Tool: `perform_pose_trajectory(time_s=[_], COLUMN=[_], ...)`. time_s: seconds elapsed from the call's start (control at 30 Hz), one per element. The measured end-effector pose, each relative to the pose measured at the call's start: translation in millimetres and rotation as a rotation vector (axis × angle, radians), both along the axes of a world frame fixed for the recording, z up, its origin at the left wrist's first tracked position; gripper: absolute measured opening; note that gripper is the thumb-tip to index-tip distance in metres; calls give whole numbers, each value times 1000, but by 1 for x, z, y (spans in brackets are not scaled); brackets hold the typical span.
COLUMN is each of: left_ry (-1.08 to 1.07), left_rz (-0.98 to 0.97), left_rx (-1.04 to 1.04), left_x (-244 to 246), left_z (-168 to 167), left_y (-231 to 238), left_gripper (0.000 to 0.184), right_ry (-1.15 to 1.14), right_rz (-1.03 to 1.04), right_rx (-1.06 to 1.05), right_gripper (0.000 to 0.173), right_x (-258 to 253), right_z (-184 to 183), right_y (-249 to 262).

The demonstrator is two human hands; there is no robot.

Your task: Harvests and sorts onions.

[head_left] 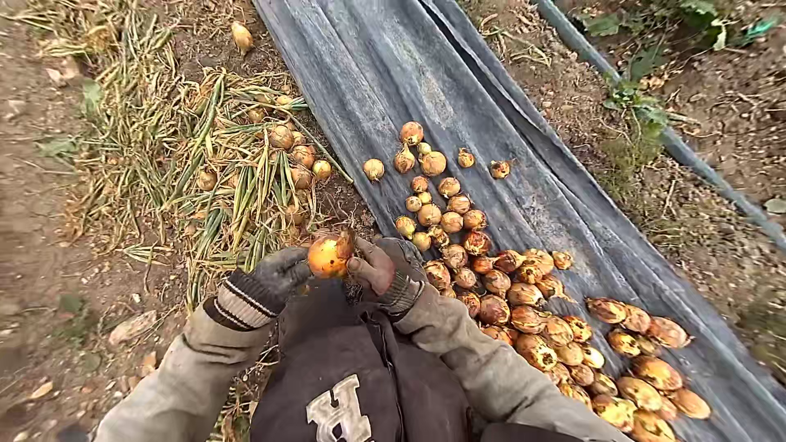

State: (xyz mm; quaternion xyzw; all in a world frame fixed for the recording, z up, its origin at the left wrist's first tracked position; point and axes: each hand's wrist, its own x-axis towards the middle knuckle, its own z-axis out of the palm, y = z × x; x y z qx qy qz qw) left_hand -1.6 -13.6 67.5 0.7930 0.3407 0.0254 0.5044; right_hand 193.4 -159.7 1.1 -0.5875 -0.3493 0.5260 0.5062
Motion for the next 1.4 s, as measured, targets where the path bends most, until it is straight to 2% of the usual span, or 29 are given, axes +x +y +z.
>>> perform_pose_trajectory(time_s=[0.07, 0.13, 0.23, 0.33, 0.4, 0.5, 0.53, 0.57, 0.63, 0.67, 0.7, 0.77, 0.83, 0.9, 0.97, 1.03, 1.1, 1.17, 1.23, 1.3, 1.37, 1.4], left_ry=[-45, -120, -117, 2, 172, 483, 497, 466, 418, 431, 499, 644, 698, 737, 783, 859, 951, 1020, 1042, 1099, 1133, 1075], left_rz=[-60, -88, -103, -70, 24, 325, 413, 442, 303, 167, -2, -353, -516, -510, -439, -396, -365, -320, -257, -251, -261, -272], left_rx=[60, 132, 285, 533, 627, 517, 487, 486, 445, 374, 281, 150, 158, 265, 337, 394, 344, 267, 242, 255, 255, 273], left_x=[-16, -26, -34, -41, -40, -37, -37, -37, -29, -19, -6, 23, 49, 80, 111, 131, 135, 124, 109, 102, 97, 90], left_z=[9, 14, 24, 30, 33, 22, 14, 7, 3, 3, 6, 1, -18, -41, -70, -112, -160, -208, -233, -232, -210, -200], left_y=[-19, -30, -39, -46, -46, -19, -9, -1, 0, -5, -10, -23, -31, -14, 18, 46, 64, 78, 86, 90, 91, 94], left_gripper=[40, 49, 45, 43, 43, 57, 59, 58, 49, 42, 40, 38, 40, 40, 35, 27, 30, 37, 44, 41, 39, 38], right_ry=[-68, -149, -218, -216, -234, -278, -323, -347, -323, -288, -239, -63, 215, 340, 221, 110, 11, -88, -168, -175, -144, -126], right_rz=[-9, -11, -61, -111, -163, -193, -138, 4, 297, 348, 347, 164, -104, -245, -281, -453, -564, -554, -468, -350, -218, -150], right_rx=[165, 273, 320, 202, 136, 77, -9, -177, -508, -580, -593, -510, -503, -520, -520, -400, -281, -285, -359, -449, -537, -572], right_gripper=[82, 75, 66, 64, 65, 67, 70, 75, 85, 86, 83, 74, 67, 70, 71, 63, 63, 65, 65, 64, 64, 63], right_x=[-6, -11, -21, -28, -34, -35, -32, -25, -25, -31, -35, -36, -28, -7, 13, 37, 67, 88, 96, 90, 75, 68], right_z=[20, 30, 30, 29, 28, 18, 11, 9, -12, -31, -46, -65, -59, -48, -36, -22, -9, -3, -7, -16, -27, -31], right_y=[-8, -16, -24, -29, -29, -30, -29, -25, -13, -10, -8, -6, -7, -10, -17, -25, -32, -37, -42, -48, -49, -46])
